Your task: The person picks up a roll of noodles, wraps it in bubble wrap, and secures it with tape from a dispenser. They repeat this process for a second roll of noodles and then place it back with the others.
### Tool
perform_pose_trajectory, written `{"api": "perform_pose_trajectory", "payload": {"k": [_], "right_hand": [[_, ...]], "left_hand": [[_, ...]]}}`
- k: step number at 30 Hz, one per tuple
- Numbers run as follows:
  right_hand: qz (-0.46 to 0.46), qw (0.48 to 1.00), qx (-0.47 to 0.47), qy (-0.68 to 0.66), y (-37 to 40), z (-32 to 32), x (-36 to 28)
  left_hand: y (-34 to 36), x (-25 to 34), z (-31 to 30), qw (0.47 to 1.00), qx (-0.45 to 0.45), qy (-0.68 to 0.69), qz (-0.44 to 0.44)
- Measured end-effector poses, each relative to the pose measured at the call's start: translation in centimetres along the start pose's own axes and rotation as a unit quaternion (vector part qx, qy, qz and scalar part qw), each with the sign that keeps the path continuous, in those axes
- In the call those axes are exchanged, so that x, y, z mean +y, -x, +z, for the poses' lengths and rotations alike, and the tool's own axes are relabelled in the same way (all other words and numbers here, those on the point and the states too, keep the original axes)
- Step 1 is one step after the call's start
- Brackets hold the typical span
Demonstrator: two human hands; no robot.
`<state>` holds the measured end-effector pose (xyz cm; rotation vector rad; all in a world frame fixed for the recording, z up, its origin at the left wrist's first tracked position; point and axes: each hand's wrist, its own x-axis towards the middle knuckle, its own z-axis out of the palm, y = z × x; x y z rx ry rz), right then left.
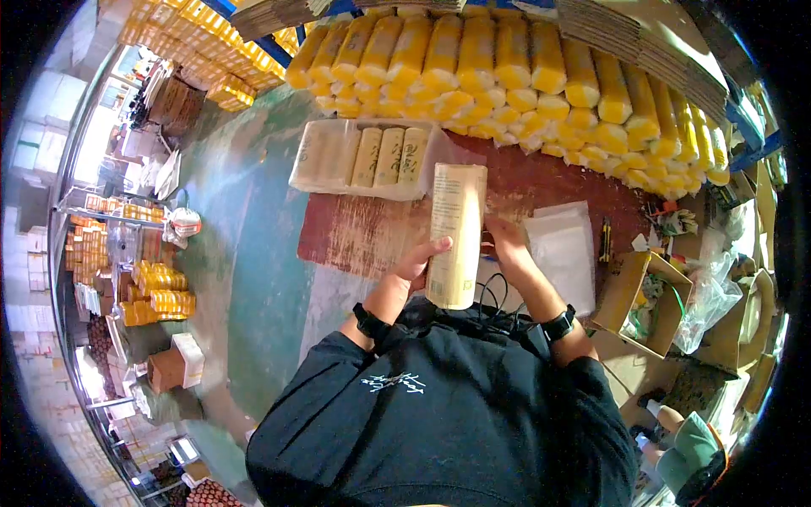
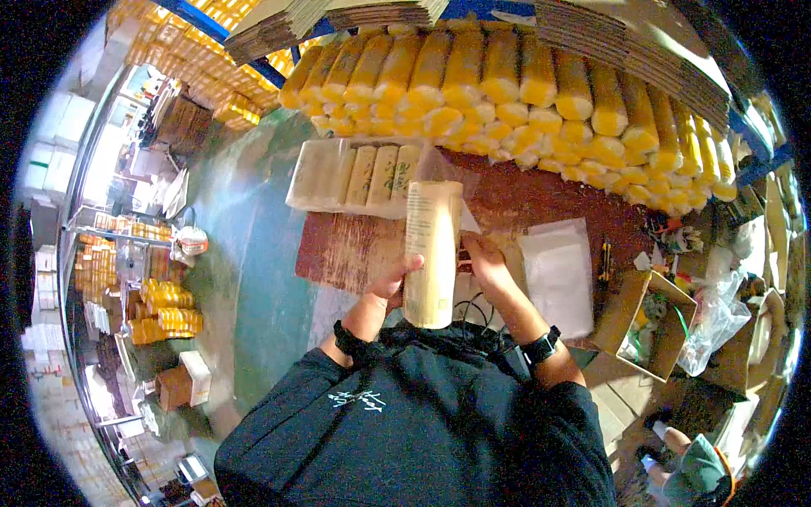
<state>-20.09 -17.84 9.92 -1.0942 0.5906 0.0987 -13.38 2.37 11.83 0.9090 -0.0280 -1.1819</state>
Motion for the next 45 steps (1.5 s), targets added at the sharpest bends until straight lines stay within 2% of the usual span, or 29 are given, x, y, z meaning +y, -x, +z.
{"api": "perform_pose_trajectory", "payload": {"k": [5,8,11,14,15,18,19,21,22,25,28,29,32,33,34,36,37,39,43,45], "right_hand": [[-0.043,0.998,-0.036,0.035,-1.0,-1.7,1.2],[-0.070,0.947,0.098,0.297,-1.5,-1.9,-0.4],[-0.279,0.871,0.201,0.352,-2.6,-3.6,-0.2],[-0.230,0.835,0.274,0.418,-1.2,-2.8,-3.7],[-0.249,0.837,0.261,0.411,-0.6,-2.0,-4.4],[-0.278,0.778,0.173,0.536,-2.1,-0.9,-1.8],[-0.279,0.720,0.168,0.613,-2.7,-0.4,-0.1],[-0.221,0.801,0.080,0.550,-4.4,0.3,2.6],[-0.242,0.825,0.056,0.507,-5.2,0.4,4.1],[-0.188,0.944,-0.075,0.261,-4.0,1.3,2.0],[-0.047,0.990,-0.005,0.136,-4.9,-0.2,1.9],[-0.034,0.979,0.033,0.199,-3.3,1.0,-0.9],[-0.115,0.981,0.025,0.157,-4.5,-0.3,-1.1],[-0.077,0.975,0.055,0.199,-4.1,0.5,-2.6],[-0.094,0.969,0.071,0.219,-4.2,0.9,-3.0],[-0.133,0.951,0.102,0.259,-4.6,1.4,-3.5],[-0.126,0.960,0.102,0.228,-4.5,1.5,-3.4],[-0.115,0.974,0.100,0.168,-4.6,1.5,-2.8],[-0.240,0.948,0.081,0.191,-5.4,1.3,-1.3],[-0.295,0.930,0.062,0.212,-4.9,1.3,-1.4]], "left_hand": [[0.2,-0.2,0.0,1.000,0.005,-0.007,-0.014],[0.1,-0.5,-0.6,0.999,0.024,0.004,-0.033],[0.0,-0.9,-1.4,0.999,0.028,0.015,-0.037],[0.2,-0.4,-1.9,1.000,0.007,0.002,-0.019],[0.2,-0.4,-2.2,1.000,-0.003,0.002,-0.017],[0.9,0.7,-1.3,0.999,-0.038,0.005,-0.015],[1.1,1.1,-0.9,0.999,-0.052,0.006,-0.014],[1.1,0.8,-1.8,0.999,-0.030,0.007,-0.041],[1.1,0.7,-2.3,0.998,-0.017,0.008,-0.052],[1.4,1.0,-3.2,0.998,-0.036,0.002,-0.042],[1.8,1.3,-3.7,0.998,-0.023,-0.048,0.024],[2.0,1.4,-3.9,0.998,-0.026,-0.052,0.020],[2.4,2.3,-4.3,0.995,-0.043,-0.093,0.001],[2.6,3.0,-4.3,0.991,-0.052,-0.126,-0.011],[2.9,3.3,-4.1,0.985,-0.062,-0.159,-0.022],[2.9,3.4,-3.5,0.979,-0.040,-0.199,0.026],[2.9,3.5,-3.4,0.974,-0.029,-0.219,0.050],[2.8,4.0,-4.0,0.964,-0.012,-0.265,0.029],[2.4,4.0,-5.2,0.936,0.003,-0.351,0.018],[2.6,4.3,-4.9,0.939,0.034,-0.341,0.033]]}}
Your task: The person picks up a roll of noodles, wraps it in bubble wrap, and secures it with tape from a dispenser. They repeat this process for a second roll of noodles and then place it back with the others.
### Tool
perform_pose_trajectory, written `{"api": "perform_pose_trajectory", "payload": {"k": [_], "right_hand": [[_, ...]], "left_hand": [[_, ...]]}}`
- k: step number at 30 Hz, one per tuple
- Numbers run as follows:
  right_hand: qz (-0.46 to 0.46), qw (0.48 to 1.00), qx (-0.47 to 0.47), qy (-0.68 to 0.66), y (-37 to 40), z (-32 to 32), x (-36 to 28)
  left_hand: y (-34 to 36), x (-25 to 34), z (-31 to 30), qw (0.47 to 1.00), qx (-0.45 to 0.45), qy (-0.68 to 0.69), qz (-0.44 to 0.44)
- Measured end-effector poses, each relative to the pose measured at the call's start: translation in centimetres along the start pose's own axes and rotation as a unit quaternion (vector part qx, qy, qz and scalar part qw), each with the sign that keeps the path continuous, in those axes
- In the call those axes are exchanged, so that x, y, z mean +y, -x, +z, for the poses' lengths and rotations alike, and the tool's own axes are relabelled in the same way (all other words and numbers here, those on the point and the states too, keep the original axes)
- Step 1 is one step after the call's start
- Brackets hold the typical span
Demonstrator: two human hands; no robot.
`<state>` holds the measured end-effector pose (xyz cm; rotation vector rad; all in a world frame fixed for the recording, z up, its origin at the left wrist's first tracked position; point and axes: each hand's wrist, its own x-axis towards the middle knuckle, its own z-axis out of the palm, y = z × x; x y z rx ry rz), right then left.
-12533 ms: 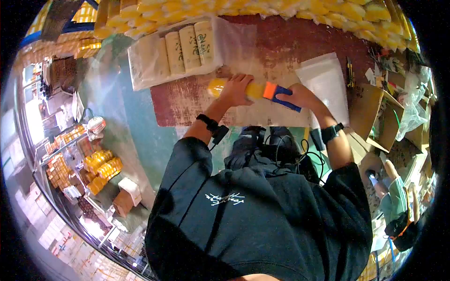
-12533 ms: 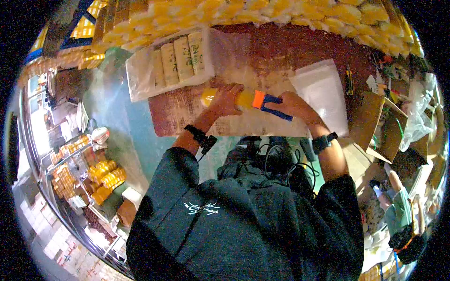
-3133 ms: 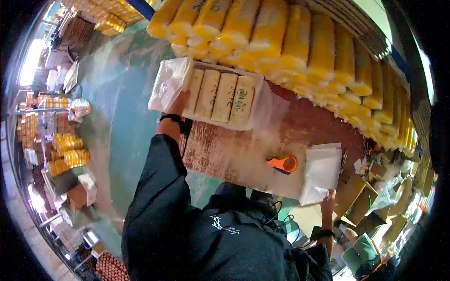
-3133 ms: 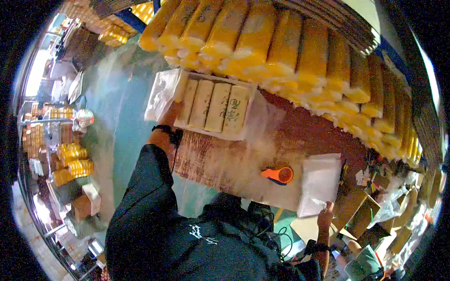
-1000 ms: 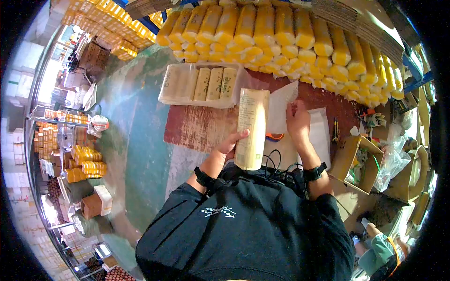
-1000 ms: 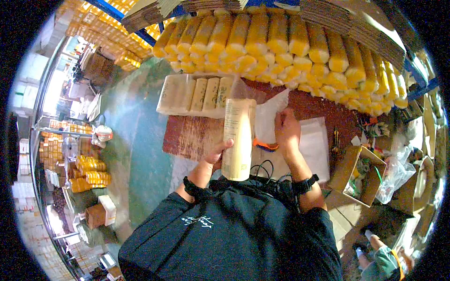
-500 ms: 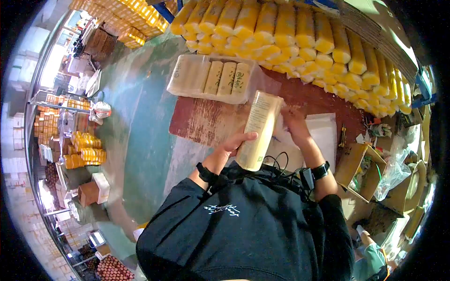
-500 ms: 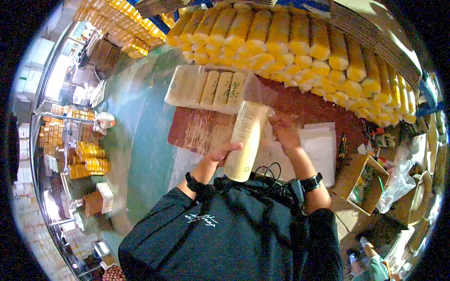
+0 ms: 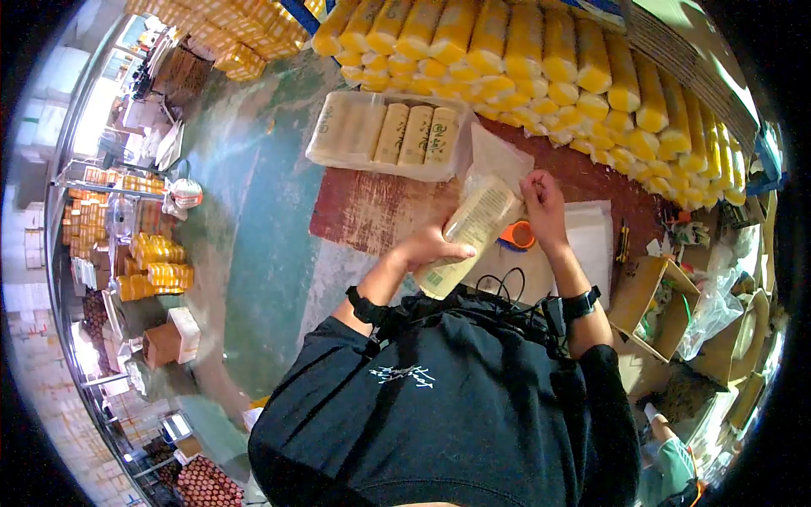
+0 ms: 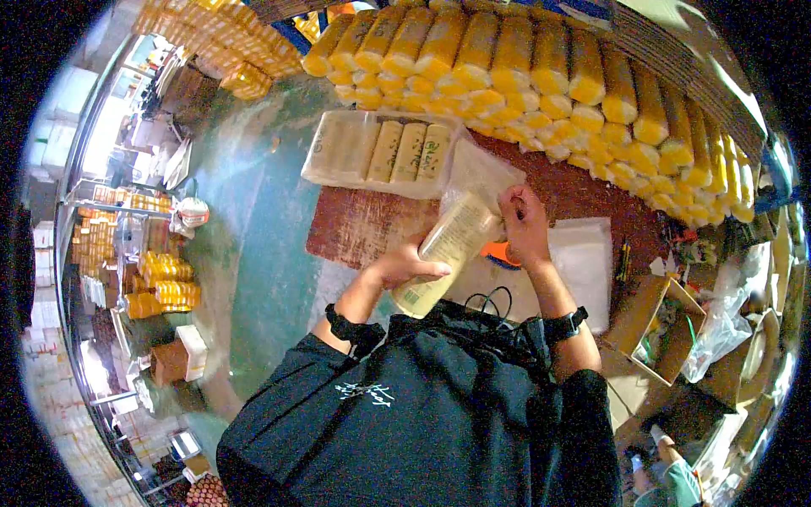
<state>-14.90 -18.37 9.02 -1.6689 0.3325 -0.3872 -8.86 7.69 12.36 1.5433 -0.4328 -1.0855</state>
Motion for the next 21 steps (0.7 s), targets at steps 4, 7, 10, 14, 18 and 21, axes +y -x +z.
{"api": "perform_pose_trajectory", "payload": {"k": [4,7,10,14,18,21], "right_hand": [[-0.047,0.980,-0.082,0.175,1.1,0.3,-3.5],[-0.018,0.944,-0.184,0.273,2.1,1.1,-6.8],[-0.068,0.910,-0.234,0.335,3.3,1.2,-7.0],[0.046,0.975,-0.217,0.021,4.2,1.0,-3.4],[0.210,0.970,0.093,0.074,2.6,0.6,3.4],[0.282,0.874,-0.074,-0.388,2.5,1.2,1.3]], "left_hand": [[0.4,-0.3,0.7,0.994,0.098,0.010,-0.053],[-0.4,-1.8,1.2,0.988,0.084,0.111,0.066],[-1.4,-3.5,0.4,0.988,0.076,0.109,0.082],[-0.3,-1.6,0.3,0.987,0.066,0.144,0.037],[0.1,-1.1,0.0,0.986,0.074,0.139,0.048],[0.4,-0.6,0.0,0.989,0.063,0.127,0.046]]}}
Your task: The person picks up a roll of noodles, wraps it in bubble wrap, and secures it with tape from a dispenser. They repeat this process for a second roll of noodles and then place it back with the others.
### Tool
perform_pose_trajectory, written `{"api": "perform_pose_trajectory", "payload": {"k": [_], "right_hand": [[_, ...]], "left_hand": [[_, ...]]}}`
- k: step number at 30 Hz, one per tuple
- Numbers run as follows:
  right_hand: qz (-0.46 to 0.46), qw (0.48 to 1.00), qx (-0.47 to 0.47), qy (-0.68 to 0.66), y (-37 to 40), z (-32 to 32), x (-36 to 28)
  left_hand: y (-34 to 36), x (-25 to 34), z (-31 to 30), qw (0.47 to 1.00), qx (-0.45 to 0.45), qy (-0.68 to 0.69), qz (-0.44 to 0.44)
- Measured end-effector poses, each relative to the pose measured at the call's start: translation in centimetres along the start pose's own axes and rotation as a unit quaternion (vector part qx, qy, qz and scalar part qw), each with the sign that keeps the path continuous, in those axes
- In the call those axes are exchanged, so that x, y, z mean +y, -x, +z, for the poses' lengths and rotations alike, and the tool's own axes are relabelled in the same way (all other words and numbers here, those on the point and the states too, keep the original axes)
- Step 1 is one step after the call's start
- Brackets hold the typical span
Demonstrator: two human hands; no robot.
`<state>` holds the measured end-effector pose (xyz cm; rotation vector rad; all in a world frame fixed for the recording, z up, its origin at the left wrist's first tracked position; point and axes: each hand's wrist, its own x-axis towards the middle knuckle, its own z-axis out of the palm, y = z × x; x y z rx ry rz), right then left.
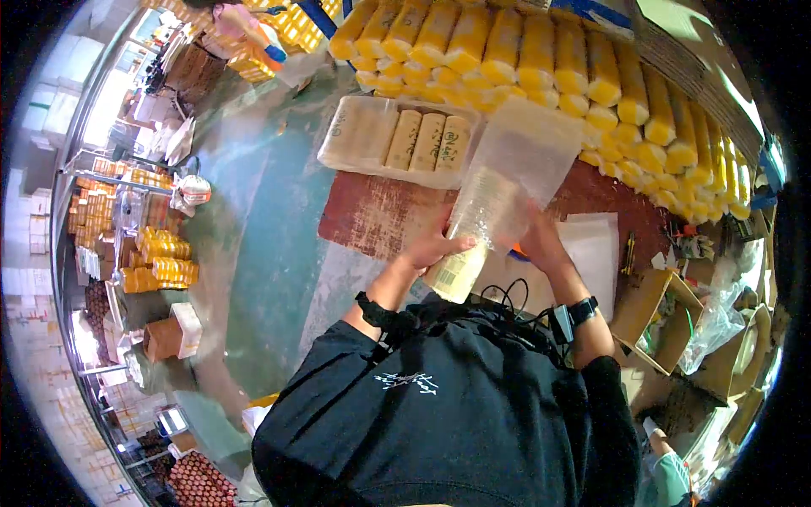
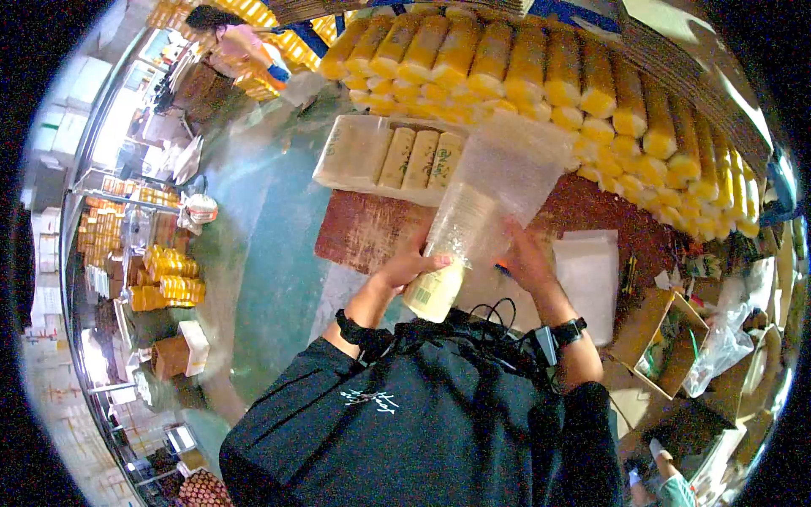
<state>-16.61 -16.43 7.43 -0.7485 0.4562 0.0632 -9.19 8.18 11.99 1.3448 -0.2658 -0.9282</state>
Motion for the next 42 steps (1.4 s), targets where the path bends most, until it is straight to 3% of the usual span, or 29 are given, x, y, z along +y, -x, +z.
{"api": "perform_pose_trajectory", "payload": {"k": [1,2,3,6,7,10,11,14,17,20,22,24,27,29,31,34,42], "right_hand": [[0.044,0.986,-0.088,-0.137,0.1,1.0,-0.2],[0.049,0.986,-0.086,-0.132,-0.4,1.9,0.2],[0.055,0.987,-0.084,-0.127,-0.9,2.7,0.7],[0.087,0.990,-0.043,-0.100,-1.9,5.0,2.5],[0.101,0.991,-0.024,-0.087,-2.2,5.4,3.2],[0.184,0.977,-0.063,-0.089,-4.3,3.6,5.8],[0.204,0.974,-0.059,-0.077,-4.5,3.4,6.0],[0.247,0.968,-0.038,-0.009,-5.0,3.3,6.7],[0.278,0.955,-0.013,0.100,-4.5,2.6,8.0],[0.333,0.934,-0.012,0.131,-4.4,2.3,10.5],[0.356,0.925,-0.020,0.133,-4.9,0.5,13.5],[0.386,0.913,-0.031,0.129,-5.0,-0.3,14.7],[0.385,0.909,-0.029,0.155,-4.8,0.6,14.9],[0.408,0.902,-0.025,0.138,-4.5,0.1,15.0],[0.458,0.885,-0.033,0.071,-4.9,-1.3,14.8],[0.447,0.891,-0.079,0.021,-5.1,-2.5,14.6],[0.459,0.886,-0.026,0.064,-5.2,-0.2,11.8]], "left_hand": [[0.3,0.6,0.3,1.000,-0.001,0.008,-0.026],[0.5,0.8,0.5,0.998,-0.001,0.017,-0.052],[0.4,0.1,0.8,0.999,0.046,0.001,-0.017],[-1.1,-3.5,-1.2,0.988,0.036,0.046,-0.143],[-1.8,-5.3,-1.3,0.990,0.047,0.070,-0.114],[-0.8,-5.6,-2.4,0.964,0.013,0.138,-0.229],[0.1,-5.0,-4.7,0.963,-0.048,0.027,-0.265],[2.2,-5.4,-9.5,0.965,-0.073,0.080,-0.237],[0.6,-8.6,-10.6,0.914,0.085,0.313,-0.245],[-3.6,-16.8,-9.3,0.896,-0.036,0.423,-0.128],[-0.6,-10.5,-5.6,0.951,0.042,0.254,-0.171],[0.7,-9.7,-4.6,0.961,0.085,0.190,-0.184],[-0.5,-15.2,-7.0,0.930,0.081,0.280,-0.225],[-1.5,-16.9,-7.8,0.866,0.063,0.378,-0.323],[-1.3,-17.2,-8.7,0.858,0.033,0.388,-0.336],[-1.1,-18.3,-9.5,0.864,0.025,0.357,-0.353],[-0.2,-19.1,-8.9,0.830,0.018,0.415,-0.372]]}}
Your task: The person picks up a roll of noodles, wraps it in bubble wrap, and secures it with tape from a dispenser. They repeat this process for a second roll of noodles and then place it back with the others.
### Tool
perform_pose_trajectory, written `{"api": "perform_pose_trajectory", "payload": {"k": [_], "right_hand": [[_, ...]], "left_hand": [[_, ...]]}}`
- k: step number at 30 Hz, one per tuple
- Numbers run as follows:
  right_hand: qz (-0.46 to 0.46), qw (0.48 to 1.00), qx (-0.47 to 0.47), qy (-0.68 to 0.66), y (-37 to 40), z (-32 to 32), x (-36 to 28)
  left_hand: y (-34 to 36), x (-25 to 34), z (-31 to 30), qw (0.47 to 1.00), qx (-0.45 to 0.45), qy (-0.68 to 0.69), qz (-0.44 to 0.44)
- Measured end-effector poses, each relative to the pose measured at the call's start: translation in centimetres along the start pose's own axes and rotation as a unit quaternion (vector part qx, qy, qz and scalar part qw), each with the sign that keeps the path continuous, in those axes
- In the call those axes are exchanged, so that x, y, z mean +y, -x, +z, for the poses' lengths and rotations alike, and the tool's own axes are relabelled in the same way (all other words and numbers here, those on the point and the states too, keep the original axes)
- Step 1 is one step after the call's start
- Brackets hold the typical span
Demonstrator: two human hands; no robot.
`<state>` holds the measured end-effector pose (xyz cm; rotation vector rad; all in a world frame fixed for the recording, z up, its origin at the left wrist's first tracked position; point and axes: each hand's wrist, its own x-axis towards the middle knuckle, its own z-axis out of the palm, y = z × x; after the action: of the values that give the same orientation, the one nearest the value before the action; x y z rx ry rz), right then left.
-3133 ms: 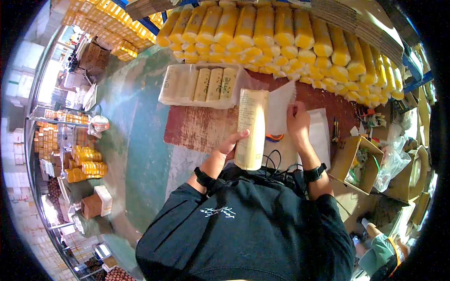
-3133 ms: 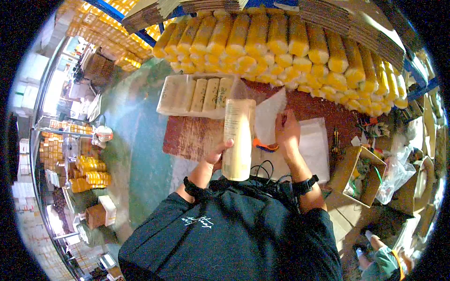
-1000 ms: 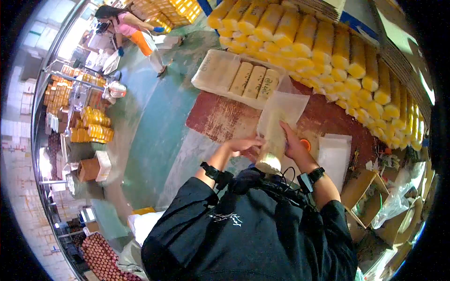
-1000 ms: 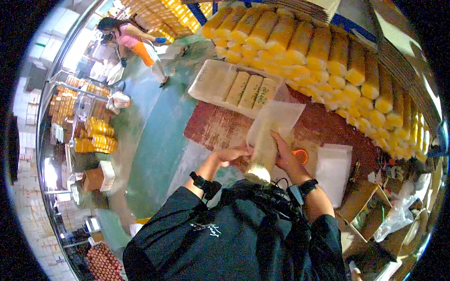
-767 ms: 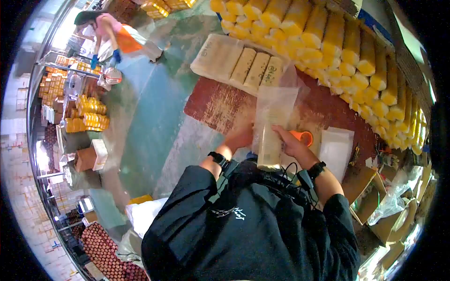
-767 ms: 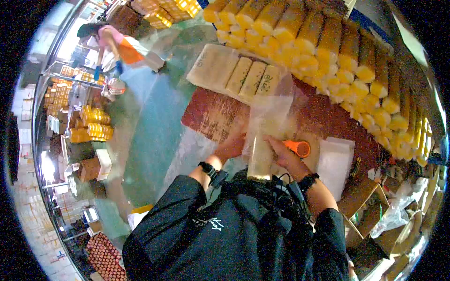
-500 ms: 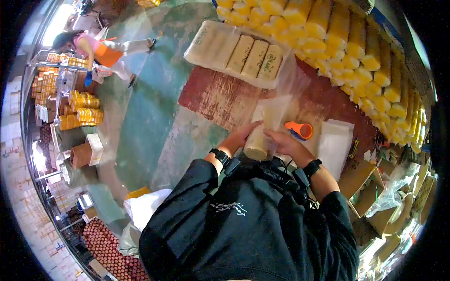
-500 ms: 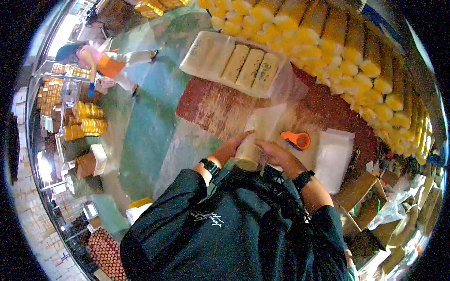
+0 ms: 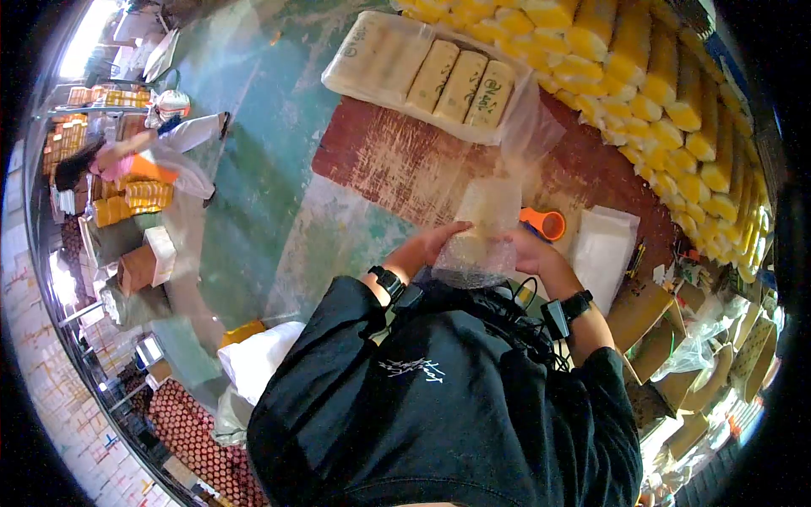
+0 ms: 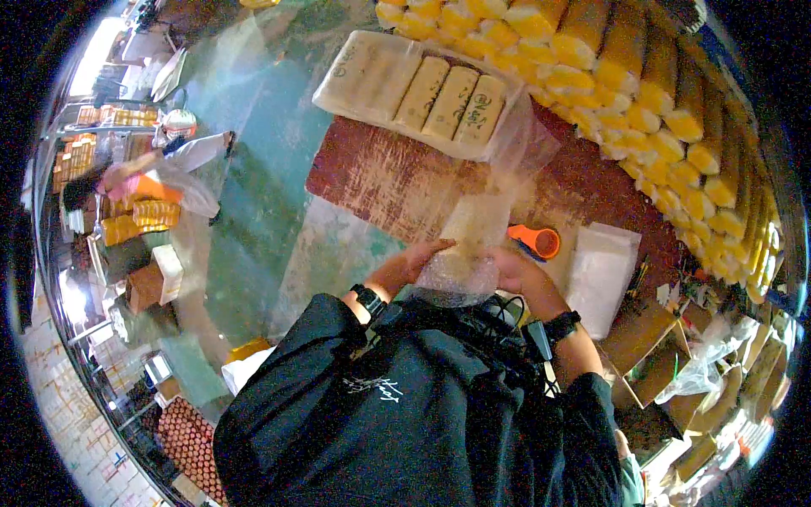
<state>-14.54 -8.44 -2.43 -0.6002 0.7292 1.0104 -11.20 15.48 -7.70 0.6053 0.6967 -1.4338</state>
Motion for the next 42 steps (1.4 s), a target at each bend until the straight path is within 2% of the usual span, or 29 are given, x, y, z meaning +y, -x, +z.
{"api": "perform_pose_trajectory", "payload": {"k": [2,3,4,6,7,8,10,11,13,14,15,16,18,19,21,22,24,25,27,28,29,31,34,37,40,42], "right_hand": [[-0.020,0.999,0.039,0.011,-0.7,0.5,-0.1],[-0.046,0.996,0.071,0.020,-1.7,0.7,0.4],[-0.073,0.991,0.103,0.029,-2.8,0.5,1.0],[-0.143,0.956,0.157,0.201,-6.9,-2.7,1.5],[-0.176,0.925,0.179,0.285,-8.5,-3.6,1.3],[-0.186,0.858,0.220,0.424,-8.9,-2.9,0.5],[-0.194,0.661,0.282,0.668,-9.3,-0.6,-1.4],[-0.186,0.629,0.256,0.710,-9.7,-0.7,-1.9],[-0.174,0.565,0.217,0.777,-10.3,-1.2,-2.0],[-0.172,0.533,0.204,0.803,-10.5,-1.3,-1.9],[-0.174,0.508,0.208,0.818,-10.5,-1.4,-0.9],[-0.174,0.482,0.213,0.832,-10.5,-1.6,0.0],[-0.273,0.464,0.240,0.808,-10.3,-3.3,1.4],[-0.321,0.453,0.253,0.792,-10.2,-3.9,1.9],[-0.287,0.422,0.244,0.825,-9.8,-4.0,2.2],[-0.269,0.406,0.239,0.840,-9.6,-4.1,2.3],[-0.190,0.566,0.248,0.763,-8.1,-2.8,2.0],[-0.149,0.638,0.251,0.713,-7.3,-2.3,1.6],[-0.218,0.640,0.249,0.693,-5.4,-1.6,1.7],[-0.243,0.621,0.256,0.699,-5.2,-1.9,2.2],[-0.269,0.601,0.264,0.705,-4.9,-2.3,2.8],[-0.304,0.518,0.291,0.745,-5.8,-3.5,4.1],[-0.185,0.607,0.349,0.689,-6.7,-4.4,4.9],[-0.190,0.596,0.253,0.738,-6.0,-6.6,4.2],[-0.190,0.637,0.277,0.693,-5.8,-7.2,3.9],[-0.209,0.622,0.268,0.705,-5.5,-7.1,3.6]], "left_hand": [[0.2,-0.4,-0.1,1.000,0.018,0.015,-0.006],[-1.3,-1.2,-2.6,0.987,-0.019,-0.117,0.111],[-4.2,-2.7,-7.3,0.941,-0.056,-0.245,0.225],[-4.2,-2.8,-7.7,0.924,-0.060,-0.260,0.274],[-0.9,-1.4,-3.3,0.966,-0.029,-0.150,0.210],[1.0,-0.6,-1.0,0.989,0.003,-0.035,0.143],[-1.0,-0.2,-2.3,0.986,-0.007,-0.007,0.167],[-1.9,-0.2,-3.3,0.984,-0.012,0.008,0.178],[-2.5,-0.1,-5.3,0.954,0.094,-0.237,0.158],[-2.4,0.3,-5.5,0.912,0.143,-0.358,0.142],[-2.5,0.4,-5.4,0.792,0.253,-0.540,0.131],[-2.4,0.2,-5.4,0.689,0.309,-0.616,0.225],[1.7,1.2,-0.1,0.429,0.389,-0.713,0.396],[2.8,2.1,1.4,0.352,0.331,-0.761,0.433],[3.4,5.0,3.2,0.185,0.199,-0.827,0.492],[2.2,6.3,2.6,0.211,0.167,-0.874,0.404],[-1.2,8.2,0.2,0.253,0.098,-0.938,0.214],[-2.1,8.5,-0.2,0.243,0.108,-0.940,0.215],[-3.4,9.8,-2.4,0.252,0.067,-0.931,0.255],[-3.8,10.0,-3.7,0.258,0.047,-0.925,0.275],[-3.5,10.0,-3.7,0.270,0.043,-0.919,0.285],[-2.7,10.3,-3.8,0.292,0.038,-0.906,0.304],[-2.6,10.4,-3.4,0.325,0.070,-0.919,0.211],[-3.9,10.1,-5.4,0.349,0.029,-0.906,0.236],[-3.7,9.7,-6.2,0.250,0.047,-0.872,0.417],[-3.4,10.3,-6.4,0.207,0.088,-0.903,0.367]]}}
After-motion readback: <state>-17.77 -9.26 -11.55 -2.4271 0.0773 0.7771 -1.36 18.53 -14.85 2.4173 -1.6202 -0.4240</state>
